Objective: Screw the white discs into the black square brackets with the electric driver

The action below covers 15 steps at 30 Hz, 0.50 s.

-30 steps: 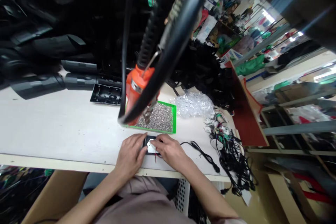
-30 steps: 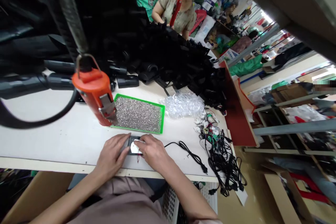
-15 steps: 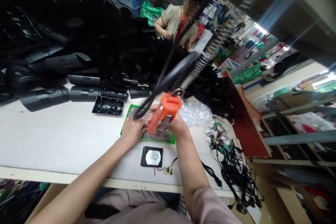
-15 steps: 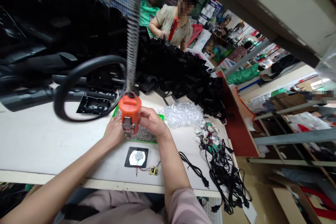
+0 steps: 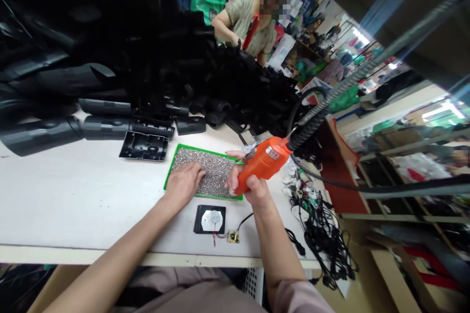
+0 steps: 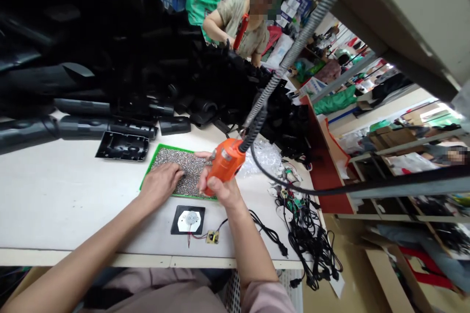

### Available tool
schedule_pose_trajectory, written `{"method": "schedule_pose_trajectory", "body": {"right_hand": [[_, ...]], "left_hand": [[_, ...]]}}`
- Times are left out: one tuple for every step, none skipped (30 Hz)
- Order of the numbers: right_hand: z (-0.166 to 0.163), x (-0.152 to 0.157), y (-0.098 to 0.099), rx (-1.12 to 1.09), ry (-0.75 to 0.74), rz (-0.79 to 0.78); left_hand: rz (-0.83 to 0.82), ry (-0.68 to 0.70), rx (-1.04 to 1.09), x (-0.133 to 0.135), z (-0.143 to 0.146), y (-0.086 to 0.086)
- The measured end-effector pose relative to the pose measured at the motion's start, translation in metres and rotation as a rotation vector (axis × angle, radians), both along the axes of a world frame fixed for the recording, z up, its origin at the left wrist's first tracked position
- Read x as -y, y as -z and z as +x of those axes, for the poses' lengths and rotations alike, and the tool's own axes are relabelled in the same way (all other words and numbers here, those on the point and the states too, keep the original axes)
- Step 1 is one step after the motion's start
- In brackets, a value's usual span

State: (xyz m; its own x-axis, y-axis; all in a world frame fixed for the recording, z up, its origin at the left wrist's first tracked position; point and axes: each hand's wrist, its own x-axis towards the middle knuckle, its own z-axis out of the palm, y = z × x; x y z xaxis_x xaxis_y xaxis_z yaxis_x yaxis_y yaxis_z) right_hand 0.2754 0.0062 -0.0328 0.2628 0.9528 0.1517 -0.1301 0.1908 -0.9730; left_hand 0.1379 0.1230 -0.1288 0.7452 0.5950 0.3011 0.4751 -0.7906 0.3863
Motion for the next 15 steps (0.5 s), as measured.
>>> {"method": "schedule_pose_trajectory", "body": {"right_hand": [[-0.003,0.000,0.001,-0.016,0.084,0.051],[-0.007,-0.001,0.001,-0.036,0.158,0.113],[-0.012,-0.001,0.000,-0.053,0.218,0.178],[-0.018,-0.001,-0.002,-0.063,0.264,0.242],[-0.024,-0.002,-0.004,-0.062,0.305,0.296],[-0.031,-0.002,-0.006,-0.051,0.348,0.335],[-0.037,-0.003,-0.007,-0.037,0.387,0.353],[-0.042,-0.003,-0.007,-0.028,0.419,0.354],[-0.047,-0.004,-0.007,-0.030,0.434,0.344],[-0.051,-0.005,-0.005,-0.044,0.434,0.332],[-0.055,-0.006,-0.003,-0.066,0.419,0.325],[-0.057,-0.007,0.000,-0.090,0.394,0.323],[-0.059,-0.008,0.003,-0.110,0.367,0.320],[-0.060,-0.008,0.005,-0.125,0.348,0.315],[-0.061,-0.009,0.007,-0.134,0.336,0.307]], "left_hand": [[-0.023,0.023,0.037,0.000,-0.002,-0.001],[-0.048,0.050,0.090,0.000,-0.006,-0.002],[-0.074,0.078,0.152,0.003,-0.010,-0.003],[-0.100,0.105,0.211,0.007,-0.015,-0.005],[-0.120,0.125,0.260,0.013,-0.020,-0.006],[-0.131,0.135,0.295,0.020,-0.025,-0.008],[-0.132,0.134,0.313,0.028,-0.030,-0.009],[-0.121,0.125,0.318,0.035,-0.034,-0.010],[-0.100,0.109,0.315,0.042,-0.037,-0.011],[-0.074,0.091,0.309,0.048,-0.039,-0.012],[-0.050,0.072,0.298,0.053,-0.041,-0.012],[-0.031,0.058,0.285,0.056,-0.043,-0.012],[-0.016,0.048,0.273,0.058,-0.044,-0.012],[-0.007,0.045,0.261,0.059,-0.045,-0.012],[-0.004,0.042,0.250,0.059,-0.045,-0.013]]}}
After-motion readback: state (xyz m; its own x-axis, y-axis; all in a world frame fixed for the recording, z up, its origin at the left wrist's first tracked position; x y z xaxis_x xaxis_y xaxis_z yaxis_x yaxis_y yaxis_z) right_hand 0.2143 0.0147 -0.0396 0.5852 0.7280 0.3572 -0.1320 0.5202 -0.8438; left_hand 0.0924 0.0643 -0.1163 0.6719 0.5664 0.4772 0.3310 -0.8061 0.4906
